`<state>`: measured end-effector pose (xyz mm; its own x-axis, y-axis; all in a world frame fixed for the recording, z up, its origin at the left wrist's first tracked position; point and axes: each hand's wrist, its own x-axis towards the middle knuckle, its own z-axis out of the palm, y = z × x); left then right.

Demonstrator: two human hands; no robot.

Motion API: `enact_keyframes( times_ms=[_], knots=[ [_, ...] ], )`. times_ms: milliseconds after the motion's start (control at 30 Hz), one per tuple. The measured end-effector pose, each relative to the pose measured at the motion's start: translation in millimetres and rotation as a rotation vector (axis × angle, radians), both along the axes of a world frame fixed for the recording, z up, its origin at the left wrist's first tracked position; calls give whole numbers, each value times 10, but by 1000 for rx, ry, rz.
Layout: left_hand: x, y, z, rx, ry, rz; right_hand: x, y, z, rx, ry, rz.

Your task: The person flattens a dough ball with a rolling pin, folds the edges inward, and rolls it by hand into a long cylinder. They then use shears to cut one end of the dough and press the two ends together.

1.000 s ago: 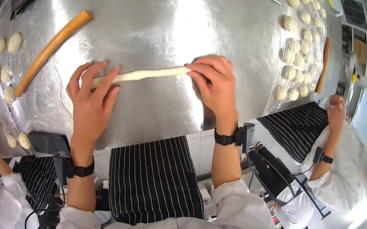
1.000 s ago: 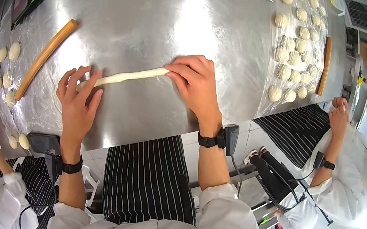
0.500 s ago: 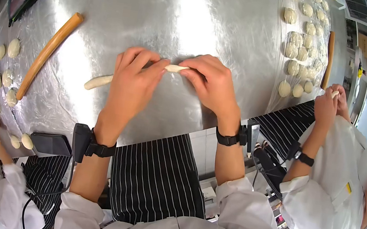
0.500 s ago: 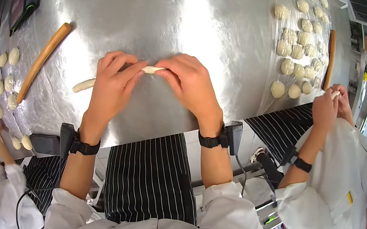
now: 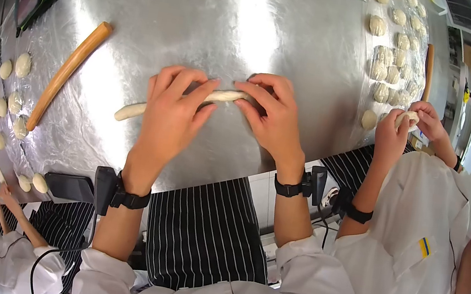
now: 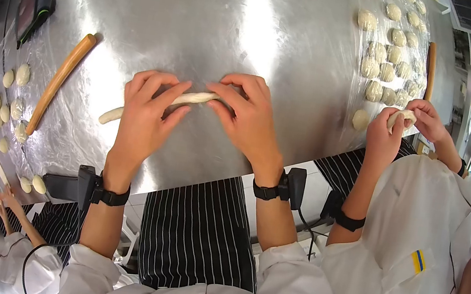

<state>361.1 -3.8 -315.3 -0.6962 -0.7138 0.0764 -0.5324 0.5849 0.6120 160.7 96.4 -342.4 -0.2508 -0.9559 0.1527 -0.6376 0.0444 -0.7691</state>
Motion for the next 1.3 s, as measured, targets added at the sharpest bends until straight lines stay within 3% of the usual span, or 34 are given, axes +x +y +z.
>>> enact_keyframes(
  times_ms=[333,800,900,1000,1300],
  knots=[
    [257,-49,70,-9,-69,-20,5,-15,-43,-78,64,23],
    [1288,39,175,-81,-253,270,-26,-16,-77,-139,160,19],
    [1370,31,103,128,-66,368,-24,-11,-149,-171,168,18],
    [1429,15,92,189,-47,399,7,-8,-113,-130,179,24],
    [1420,-30,-36,101,45,355,81,-25,53,-53,196,72]
  ],
)
